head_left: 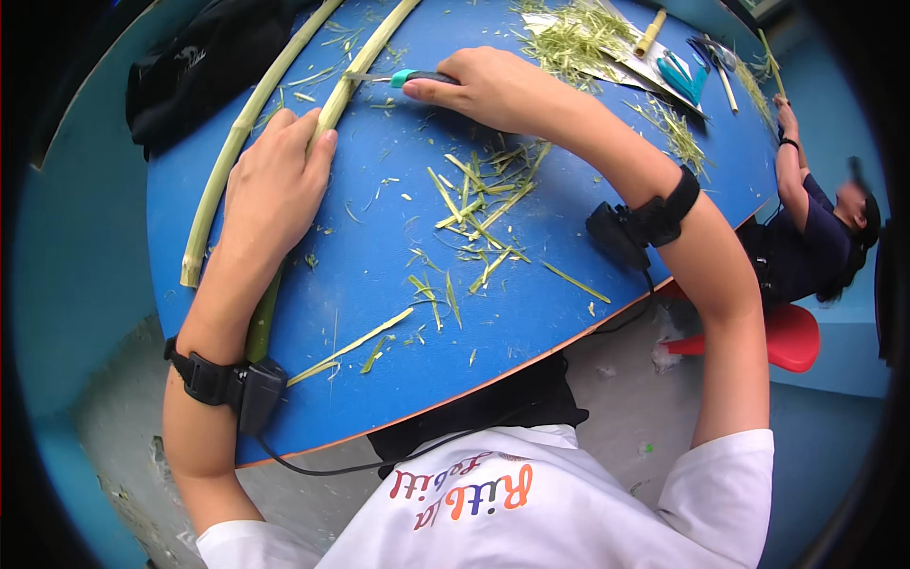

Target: The person scrapes a bamboo pole with a utility knife while holding it on a table.

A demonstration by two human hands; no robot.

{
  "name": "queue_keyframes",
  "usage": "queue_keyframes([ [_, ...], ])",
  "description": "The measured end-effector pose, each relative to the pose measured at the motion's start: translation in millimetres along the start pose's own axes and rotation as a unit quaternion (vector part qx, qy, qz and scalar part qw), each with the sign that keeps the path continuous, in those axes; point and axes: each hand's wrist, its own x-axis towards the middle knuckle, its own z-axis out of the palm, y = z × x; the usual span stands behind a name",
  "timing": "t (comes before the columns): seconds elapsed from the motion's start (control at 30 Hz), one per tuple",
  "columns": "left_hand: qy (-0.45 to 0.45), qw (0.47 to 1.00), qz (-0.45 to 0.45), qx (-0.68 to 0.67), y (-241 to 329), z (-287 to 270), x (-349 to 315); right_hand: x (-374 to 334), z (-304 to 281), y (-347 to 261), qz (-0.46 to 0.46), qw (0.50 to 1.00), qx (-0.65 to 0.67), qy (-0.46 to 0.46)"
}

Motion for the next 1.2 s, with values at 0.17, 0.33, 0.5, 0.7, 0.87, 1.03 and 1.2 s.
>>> queue_keyframes([
  [0.17,0.026,0.999,0.017,0.009,2.4,6.2,2.6,-1.7,2.9,-2.3,0.013,1.0,-0.021,0.01],
  [0.33,0.045,0.999,0.027,-0.013,-6.1,7.1,2.7,0.6,0.1,-5.7,-0.003,0.999,-0.031,0.017],
  [0.5,0.037,0.999,0.021,-0.032,-0.4,1.3,0.0,-3.5,-14.7,-5.7,0.015,0.999,-0.019,-0.029],
  [0.7,0.036,0.997,0.039,-0.051,3.1,-6.1,-4.7,-13.4,-43.4,-25.6,0.073,0.997,-0.035,-0.013],
  [0.87,0.035,0.999,0.007,-0.021,3.5,-4.5,-6.4,-16.8,-44.5,-22.3,0.018,1.0,0.005,0.013],
  [1.03,0.022,1.0,-0.003,-0.021,13.4,-6.9,-4.4,-20.3,-33.8,-0.4,-0.069,0.996,0.008,0.055],
  [1.2,0.029,0.998,0.041,-0.033,6.7,-6.7,-1.6,-5.3,-0.8,-9.5,-0.007,0.999,-0.013,0.034],
])
